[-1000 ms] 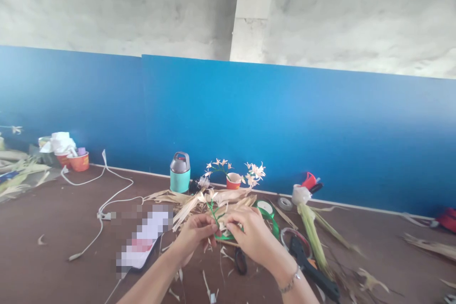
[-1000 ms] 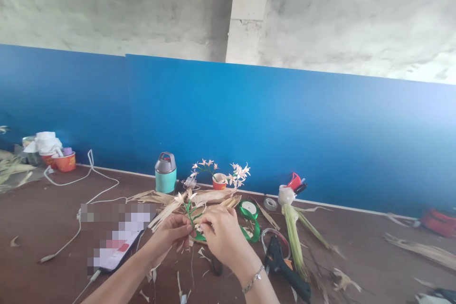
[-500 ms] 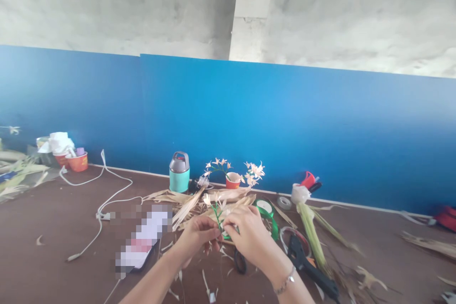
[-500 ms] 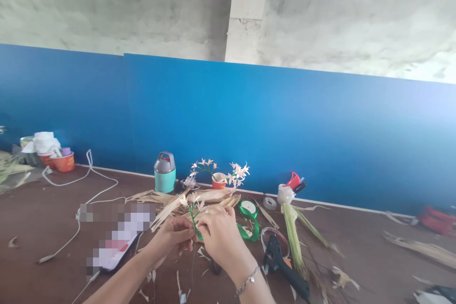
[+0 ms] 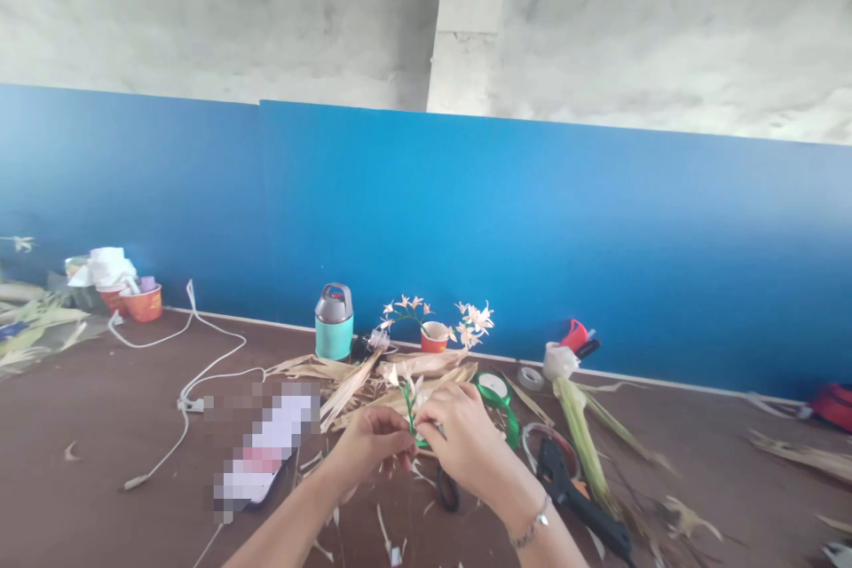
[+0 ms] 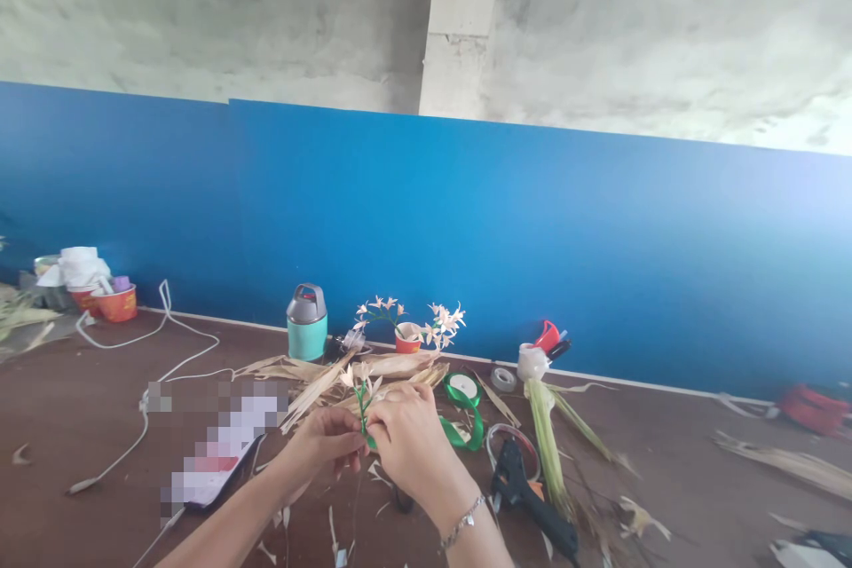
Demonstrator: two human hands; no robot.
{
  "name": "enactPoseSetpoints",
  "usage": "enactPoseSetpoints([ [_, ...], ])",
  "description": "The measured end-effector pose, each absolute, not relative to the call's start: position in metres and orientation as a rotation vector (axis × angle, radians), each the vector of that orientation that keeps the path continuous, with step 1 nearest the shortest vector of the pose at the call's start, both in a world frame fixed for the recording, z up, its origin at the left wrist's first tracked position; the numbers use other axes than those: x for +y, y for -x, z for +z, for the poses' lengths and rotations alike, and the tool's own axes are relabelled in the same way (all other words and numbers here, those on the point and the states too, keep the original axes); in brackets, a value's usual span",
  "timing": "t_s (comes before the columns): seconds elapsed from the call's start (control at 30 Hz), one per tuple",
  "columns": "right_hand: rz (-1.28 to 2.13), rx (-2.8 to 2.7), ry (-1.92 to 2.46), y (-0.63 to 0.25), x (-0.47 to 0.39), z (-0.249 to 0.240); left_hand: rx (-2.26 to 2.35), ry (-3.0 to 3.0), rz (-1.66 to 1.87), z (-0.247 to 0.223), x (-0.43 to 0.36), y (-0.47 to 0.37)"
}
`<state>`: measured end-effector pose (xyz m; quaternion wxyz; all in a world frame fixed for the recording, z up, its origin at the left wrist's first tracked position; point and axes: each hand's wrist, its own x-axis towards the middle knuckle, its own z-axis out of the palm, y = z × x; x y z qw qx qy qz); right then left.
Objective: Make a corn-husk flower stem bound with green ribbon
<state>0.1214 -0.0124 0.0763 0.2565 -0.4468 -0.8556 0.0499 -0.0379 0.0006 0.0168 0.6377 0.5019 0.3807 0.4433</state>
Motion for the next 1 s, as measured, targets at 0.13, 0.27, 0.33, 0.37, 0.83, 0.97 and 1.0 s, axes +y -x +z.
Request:
enactPoseSetpoints([
  [0.13, 0.178, -2.286, 1.186, -0.121, -0.012, 0.077, 0.833, -1.146, 1.073, 0.017, 0.001, 0.038],
  [0.27, 0.244, -2.259, 1.178, -0.125, -0.012, 0.081, 0.787, -1.119, 1.113, 0.016, 0.003, 0.042],
  [0.33, 0.311, -2.241, 1.174, -0.127, -0.012, 0.085, 0.784, -1.104, 1.139, 0.016, 0.004, 0.044],
  [0.37, 0.342, -2.229, 1.181, -0.128, -0.012, 0.086, 0.786, -1.097, 1.152, 0.016, 0.004, 0.045],
  [0.83, 1.077, -1.84, 1.308, -0.118, -0.002, 0.064, 0.753, -1.014, 1.258, 0.013, 0.006, 0.048],
  [0.97, 1.188, -1.588, 1.224, -0.107, 0.004, 0.052, 0.741, -1.013, 1.289, 0.012, 0.007, 0.048],
  [1.0, 1.183, -1.568, 1.211, -0.105, 0.004, 0.051, 0.742, -1.014, 1.291, 0.013, 0.007, 0.048],
])
